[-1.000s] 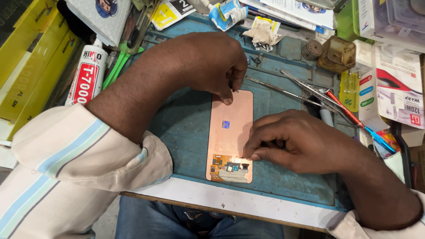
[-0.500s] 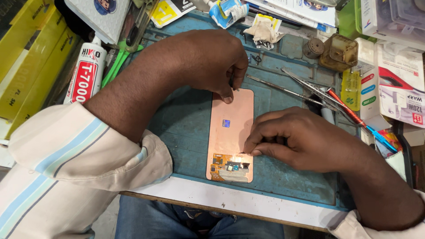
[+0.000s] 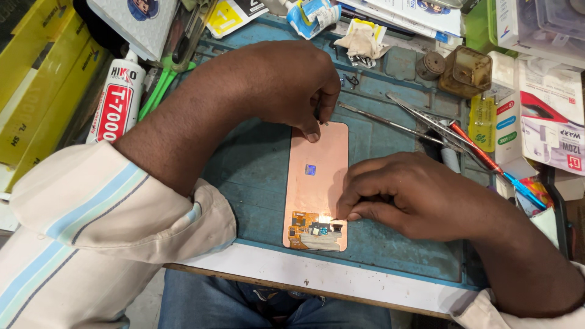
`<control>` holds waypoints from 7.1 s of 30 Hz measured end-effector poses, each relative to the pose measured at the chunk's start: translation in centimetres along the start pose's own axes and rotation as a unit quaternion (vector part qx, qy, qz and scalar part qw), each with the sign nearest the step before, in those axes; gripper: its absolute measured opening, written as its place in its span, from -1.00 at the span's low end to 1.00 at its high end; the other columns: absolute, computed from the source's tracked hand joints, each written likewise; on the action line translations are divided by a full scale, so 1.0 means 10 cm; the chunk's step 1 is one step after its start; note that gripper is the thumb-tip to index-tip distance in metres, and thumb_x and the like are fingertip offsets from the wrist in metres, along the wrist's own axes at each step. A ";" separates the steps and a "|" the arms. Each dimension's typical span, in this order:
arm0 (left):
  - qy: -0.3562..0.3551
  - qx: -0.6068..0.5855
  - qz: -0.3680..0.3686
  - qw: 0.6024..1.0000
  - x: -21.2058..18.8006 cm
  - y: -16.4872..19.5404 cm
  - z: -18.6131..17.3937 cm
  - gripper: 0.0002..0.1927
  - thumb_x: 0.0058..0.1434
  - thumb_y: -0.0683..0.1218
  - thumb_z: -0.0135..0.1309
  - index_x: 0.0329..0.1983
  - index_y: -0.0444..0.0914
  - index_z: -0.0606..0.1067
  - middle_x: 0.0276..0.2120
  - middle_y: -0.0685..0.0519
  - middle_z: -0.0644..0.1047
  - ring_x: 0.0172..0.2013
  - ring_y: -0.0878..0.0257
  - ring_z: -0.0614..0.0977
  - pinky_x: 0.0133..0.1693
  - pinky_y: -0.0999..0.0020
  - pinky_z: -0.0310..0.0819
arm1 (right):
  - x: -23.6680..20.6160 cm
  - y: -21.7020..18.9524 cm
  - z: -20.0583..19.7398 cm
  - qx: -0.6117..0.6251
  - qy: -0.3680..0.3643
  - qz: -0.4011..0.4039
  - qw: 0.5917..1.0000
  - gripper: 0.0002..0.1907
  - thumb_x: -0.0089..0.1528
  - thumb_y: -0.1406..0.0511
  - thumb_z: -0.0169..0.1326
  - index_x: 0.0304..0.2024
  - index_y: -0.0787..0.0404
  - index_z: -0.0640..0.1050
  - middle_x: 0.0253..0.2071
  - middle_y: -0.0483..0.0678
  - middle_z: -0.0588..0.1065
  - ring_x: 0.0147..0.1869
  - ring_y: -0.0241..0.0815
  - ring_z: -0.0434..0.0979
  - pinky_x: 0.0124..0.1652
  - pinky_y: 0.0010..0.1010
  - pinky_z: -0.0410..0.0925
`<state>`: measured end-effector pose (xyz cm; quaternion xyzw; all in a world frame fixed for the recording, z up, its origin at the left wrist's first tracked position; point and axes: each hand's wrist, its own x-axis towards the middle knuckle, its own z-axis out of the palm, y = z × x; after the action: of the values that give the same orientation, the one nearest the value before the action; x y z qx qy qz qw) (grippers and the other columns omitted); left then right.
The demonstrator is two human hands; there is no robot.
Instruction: The person uses a small metal tool to carefully scrape and clean the surface of a smartphone back cover. They repeatedly rub the tool along the edges and around the camera area to remove residue or adhesive.
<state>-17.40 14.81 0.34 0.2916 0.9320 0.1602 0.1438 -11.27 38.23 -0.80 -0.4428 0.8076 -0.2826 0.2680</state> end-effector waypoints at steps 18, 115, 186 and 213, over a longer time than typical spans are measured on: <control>-0.001 -0.003 0.000 1.000 0.00 0.00 0.00 -0.70 -0.10 -0.04 0.46 -0.28 -0.13 0.67 -0.35 0.10 0.68 -0.30 0.21 0.72 -0.26 0.23 0.58 | 0.02 0.00 0.05 -0.014 0.030 -0.002 0.999 -0.87 0.19 0.31 0.19 -0.21 0.13 0.68 -0.21 -0.15 0.65 -0.17 -0.19 0.70 -0.24 -0.37 0.48; -0.008 0.057 -0.066 0.996 -0.09 -0.01 -0.05 -0.57 -0.27 0.05 0.51 -0.30 -0.10 0.65 -0.31 0.11 0.68 -0.18 0.10 0.68 -0.19 0.11 0.55 | 0.24 0.26 -0.20 -0.167 0.294 0.095 0.936 -0.85 0.23 0.33 0.19 -0.15 0.20 0.65 -0.20 0.00 0.59 -0.21 -0.05 0.65 -0.24 -0.24 0.47; -0.080 0.011 -0.094 0.992 -0.12 0.11 0.03 -0.60 -0.23 0.10 0.51 -0.40 -0.16 0.64 -0.43 0.05 0.67 -0.35 0.13 0.70 -0.27 0.14 0.57 | 0.02 0.37 -0.14 0.010 0.154 0.042 0.987 -0.86 0.24 0.35 0.19 -0.16 0.18 0.67 -0.24 -0.09 0.66 -0.17 -0.26 0.68 -0.20 -0.40 0.49; -0.075 0.022 -0.093 0.993 -0.12 0.13 0.03 -0.58 -0.25 0.14 0.51 -0.40 -0.14 0.65 -0.43 0.07 0.67 -0.34 0.15 0.70 -0.28 0.14 0.56 | 0.09 0.40 -0.10 -0.081 0.166 0.053 0.981 -0.88 0.21 0.32 0.19 -0.22 0.20 0.66 -0.27 -0.07 0.64 -0.22 -0.17 0.67 -0.25 -0.33 0.46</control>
<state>-15.68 15.23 0.74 0.2176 0.9451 0.1034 0.2207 -14.61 39.46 -3.00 -0.3666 0.8835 -0.2709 0.1082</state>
